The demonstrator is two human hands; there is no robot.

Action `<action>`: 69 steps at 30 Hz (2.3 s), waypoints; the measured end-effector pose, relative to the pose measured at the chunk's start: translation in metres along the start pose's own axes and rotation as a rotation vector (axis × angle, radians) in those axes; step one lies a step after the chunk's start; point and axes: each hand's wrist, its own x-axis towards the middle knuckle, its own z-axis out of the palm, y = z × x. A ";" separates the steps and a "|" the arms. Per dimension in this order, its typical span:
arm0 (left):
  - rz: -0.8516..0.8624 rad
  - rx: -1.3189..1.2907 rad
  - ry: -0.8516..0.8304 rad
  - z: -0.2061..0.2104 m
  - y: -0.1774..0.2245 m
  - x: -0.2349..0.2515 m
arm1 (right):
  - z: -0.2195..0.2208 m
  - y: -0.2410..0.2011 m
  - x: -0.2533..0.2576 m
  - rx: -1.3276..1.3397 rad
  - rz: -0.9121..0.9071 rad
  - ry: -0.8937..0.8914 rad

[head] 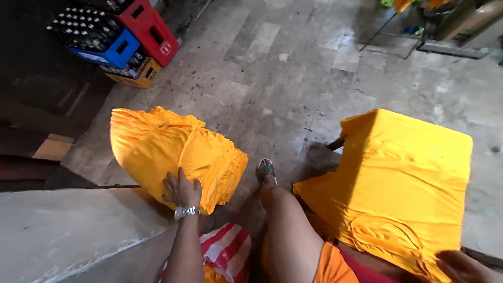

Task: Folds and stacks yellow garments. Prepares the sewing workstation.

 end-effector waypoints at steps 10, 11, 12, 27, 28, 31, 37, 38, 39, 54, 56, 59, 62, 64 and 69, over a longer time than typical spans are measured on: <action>1.011 -0.019 -1.051 0.057 0.261 -0.292 | 0.072 -0.011 0.037 -0.178 -0.139 0.111; 1.054 0.083 -1.021 0.072 0.269 -0.307 | 0.076 -0.009 0.038 -0.178 -0.145 0.138; 1.077 0.137 -0.977 0.083 0.273 -0.315 | 0.079 -0.005 0.040 -0.175 -0.147 0.153; 1.064 0.269 -0.826 0.094 0.268 -0.330 | 0.059 0.021 0.018 -0.039 -0.075 0.027; 1.067 0.270 -0.805 0.095 0.269 -0.329 | 0.059 0.014 0.017 -0.042 -0.091 0.101; 1.130 0.205 -0.828 0.078 0.272 -0.330 | 0.061 -0.017 0.014 -0.013 -0.313 0.308; 0.976 -0.097 -0.776 0.025 0.264 -0.369 | 0.063 -0.072 0.044 0.060 -0.411 0.282; 0.780 -0.276 -0.921 0.026 0.260 -0.377 | 0.051 -0.076 0.040 0.091 -0.400 0.308; 0.493 -0.514 -1.104 0.030 0.258 -0.383 | 0.040 -0.077 0.031 0.122 -0.421 0.336; 1.050 -0.005 -0.558 0.005 0.290 -0.246 | 0.118 -0.036 0.016 0.073 -0.400 0.059; 1.214 0.383 -0.778 0.039 0.281 -0.254 | 0.113 -0.034 0.023 0.071 -0.382 0.008; 1.258 0.413 -0.831 0.085 0.260 -0.255 | 0.098 -0.022 0.025 0.184 -0.346 -0.011; 1.191 0.366 -0.814 0.087 0.258 -0.268 | 0.079 0.011 0.014 0.449 -0.177 0.121; 1.168 0.335 -0.791 0.080 0.262 -0.274 | 0.063 0.043 0.016 0.641 0.005 0.396; 1.296 0.136 -0.766 0.068 0.274 -0.312 | 0.058 0.111 0.032 1.227 0.662 0.609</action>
